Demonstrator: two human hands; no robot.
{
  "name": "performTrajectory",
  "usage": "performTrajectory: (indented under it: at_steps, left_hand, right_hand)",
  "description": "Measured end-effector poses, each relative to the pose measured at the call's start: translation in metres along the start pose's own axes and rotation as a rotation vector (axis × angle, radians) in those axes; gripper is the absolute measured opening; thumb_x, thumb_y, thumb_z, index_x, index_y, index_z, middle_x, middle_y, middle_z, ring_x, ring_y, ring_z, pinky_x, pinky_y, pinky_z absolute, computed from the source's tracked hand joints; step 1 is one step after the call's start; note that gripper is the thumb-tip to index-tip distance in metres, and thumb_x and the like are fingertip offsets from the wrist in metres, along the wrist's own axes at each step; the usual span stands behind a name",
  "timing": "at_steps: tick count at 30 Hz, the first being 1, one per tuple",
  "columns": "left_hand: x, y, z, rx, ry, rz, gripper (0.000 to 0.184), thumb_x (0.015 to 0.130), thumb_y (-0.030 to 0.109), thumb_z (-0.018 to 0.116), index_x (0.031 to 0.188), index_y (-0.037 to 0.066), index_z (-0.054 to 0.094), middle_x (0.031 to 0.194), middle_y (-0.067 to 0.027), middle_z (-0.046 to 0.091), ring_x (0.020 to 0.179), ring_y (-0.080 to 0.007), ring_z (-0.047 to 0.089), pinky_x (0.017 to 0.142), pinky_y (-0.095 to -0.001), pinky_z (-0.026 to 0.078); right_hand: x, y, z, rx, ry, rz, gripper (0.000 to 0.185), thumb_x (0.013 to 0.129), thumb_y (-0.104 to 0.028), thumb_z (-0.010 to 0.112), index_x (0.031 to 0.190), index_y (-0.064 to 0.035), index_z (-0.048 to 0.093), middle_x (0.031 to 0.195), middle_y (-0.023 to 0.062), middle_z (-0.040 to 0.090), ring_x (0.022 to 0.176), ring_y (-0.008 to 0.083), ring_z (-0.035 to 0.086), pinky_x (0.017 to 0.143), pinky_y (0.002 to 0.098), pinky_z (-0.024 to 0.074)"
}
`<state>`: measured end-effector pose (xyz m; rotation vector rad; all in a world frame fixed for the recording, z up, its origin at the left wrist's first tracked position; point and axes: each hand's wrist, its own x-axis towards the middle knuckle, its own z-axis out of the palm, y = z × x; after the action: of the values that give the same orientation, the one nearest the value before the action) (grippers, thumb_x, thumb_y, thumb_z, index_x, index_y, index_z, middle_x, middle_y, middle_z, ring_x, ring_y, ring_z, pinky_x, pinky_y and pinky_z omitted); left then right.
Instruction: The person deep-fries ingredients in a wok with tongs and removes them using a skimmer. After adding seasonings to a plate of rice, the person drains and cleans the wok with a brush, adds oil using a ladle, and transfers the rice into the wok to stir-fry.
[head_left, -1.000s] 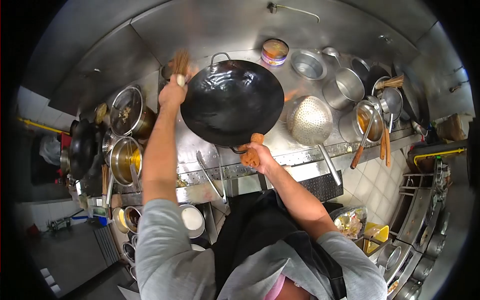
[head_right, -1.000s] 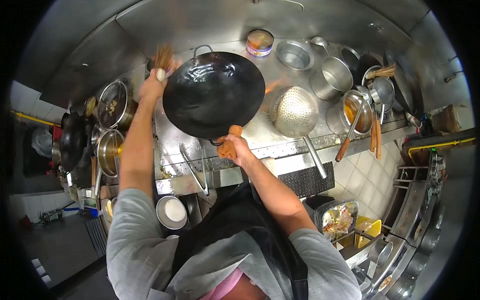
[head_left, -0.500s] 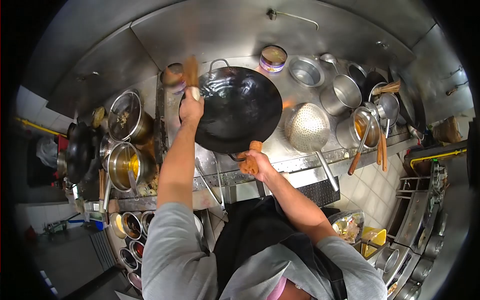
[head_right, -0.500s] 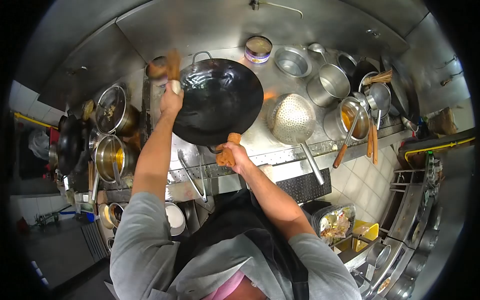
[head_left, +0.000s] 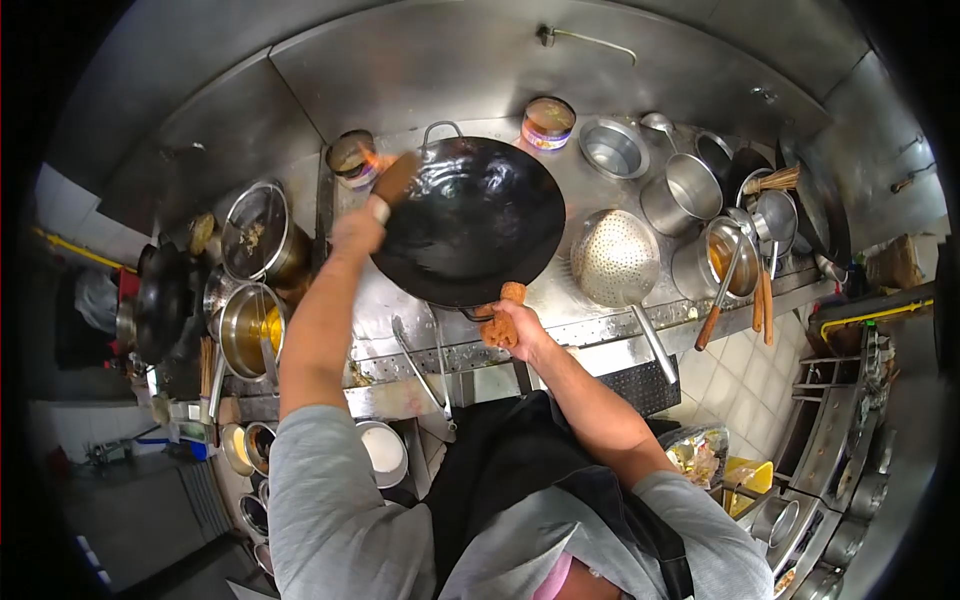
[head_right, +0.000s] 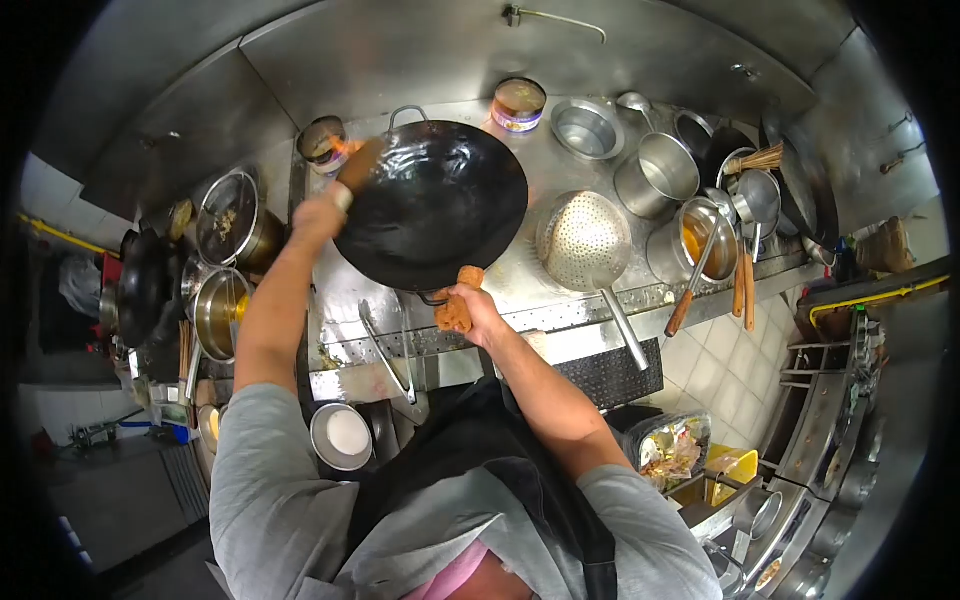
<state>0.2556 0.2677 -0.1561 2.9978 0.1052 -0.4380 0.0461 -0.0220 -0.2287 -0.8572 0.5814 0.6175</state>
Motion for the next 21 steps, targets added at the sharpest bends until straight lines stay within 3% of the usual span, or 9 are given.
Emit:
performTrajectory:
  at_steps: [2,5,8,11,12,14,16,19,21]
  left_hand:
    - [0.015,-0.026,-0.024,-0.101,0.267,-0.179,0.055,0.088,0.038,0.065,0.136,0.023,0.044,0.11,-0.0217,0.069,0.103,-0.0389,0.067,0.087,-0.0493,0.053]
    - [-0.036,-0.062,-0.028,-0.679,0.407,-0.025,0.066,0.089,0.041,0.067,0.143,0.014,0.04,0.115,-0.0241,0.067,0.105,-0.0445,0.065,0.085,-0.0511,0.051]
    - [-0.122,-0.046,0.016,-1.055,0.324,-0.151,0.062,0.092,0.025,0.07,0.142,0.008,0.039,0.111,-0.0168,0.065,0.095,-0.031,0.065,0.088,-0.0408,0.051]
    - [-0.153,-0.089,0.189,-0.791,0.661,-0.005,0.069,0.091,0.025,0.069,0.147,0.007,0.033,0.118,-0.0218,0.062,0.102,-0.0334,0.064,0.091,-0.0411,0.05]
    - [-0.192,-0.066,0.193,-1.042,0.371,-0.287,0.072,0.091,0.026,0.069,0.148,0.006,0.031,0.123,-0.0232,0.061,0.107,-0.0351,0.063,0.093,-0.0421,0.049]
    - [-0.21,-0.083,0.29,-0.976,0.254,-0.331,0.077,0.089,0.026,0.07,0.15,0.007,0.028,0.124,-0.024,0.062,0.108,-0.0357,0.063,0.095,-0.0434,0.049]
    - [-0.25,-0.059,0.288,-0.859,0.11,-0.314,0.087,0.084,0.028,0.072,0.153,0.007,0.023,0.127,-0.0278,0.059,0.113,-0.04,0.062,0.098,-0.0464,0.048]
    - [-0.257,-0.044,0.261,-0.575,-0.184,-0.532,0.093,0.083,0.034,0.069,0.156,0.009,0.018,0.128,-0.0348,0.056,0.116,-0.0488,0.058,0.102,-0.0507,0.045]
    - [-0.262,-0.042,0.219,-0.418,-0.053,-0.318,0.064,0.085,0.031,0.067,0.14,0.005,0.048,0.122,-0.034,0.059,0.114,-0.0468,0.059,0.099,-0.0489,0.048]
  right_hand:
    - [-0.001,-0.002,-0.004,-0.015,-0.004,-0.01,0.03,0.092,-0.03,0.059,0.109,-0.0055,0.061,0.093,0.0083,0.068,0.072,0.0217,0.067,0.045,0.0305,0.0448]
    - [-0.005,-0.001,-0.012,-0.085,-0.038,-0.052,0.039,0.092,-0.039,0.064,0.113,-0.007,0.059,0.094,0.0074,0.067,0.072,0.0196,0.067,0.044,0.0308,0.0438]
    - [-0.046,-0.013,-0.019,-0.284,0.042,-0.125,0.051,0.091,-0.045,0.069,0.118,-0.0045,0.054,0.097,0.0067,0.065,0.077,0.0186,0.066,0.057,0.0316,0.0524]
    - [-0.041,0.014,-0.085,-0.497,0.153,-0.414,0.062,0.091,-0.044,0.069,0.129,-0.0004,0.048,0.11,0.0108,0.064,0.097,0.0202,0.063,0.085,0.0338,0.0519]
    - [-0.038,0.026,-0.115,-0.605,0.232,-0.429,0.069,0.09,-0.045,0.069,0.135,0.0019,0.046,0.116,0.0136,0.065,0.106,0.0233,0.062,0.096,0.0348,0.049]
    - [-0.043,0.045,-0.162,-0.745,0.268,-0.499,0.074,0.089,-0.044,0.071,0.14,0.0027,0.043,0.122,0.0164,0.063,0.114,0.0257,0.06,0.101,0.0351,0.0454]
    - [-0.057,0.053,-0.178,-0.729,0.215,-0.472,0.063,0.088,-0.038,0.073,0.133,-0.0002,0.049,0.12,0.0147,0.063,0.109,0.0256,0.061,0.094,0.0369,0.0499]
    - [-0.058,0.068,-0.198,-1.45,0.368,-0.453,0.074,0.074,-0.029,0.08,0.134,0.001,0.047,0.12,0.0275,0.06,0.113,0.0427,0.059,0.1,0.0435,0.0478]
    - [-0.057,0.072,-0.199,-1.414,0.368,-0.472,0.074,0.075,-0.029,0.08,0.134,0.0005,0.047,0.12,0.0279,0.058,0.114,0.0445,0.057,0.101,0.0453,0.0468]
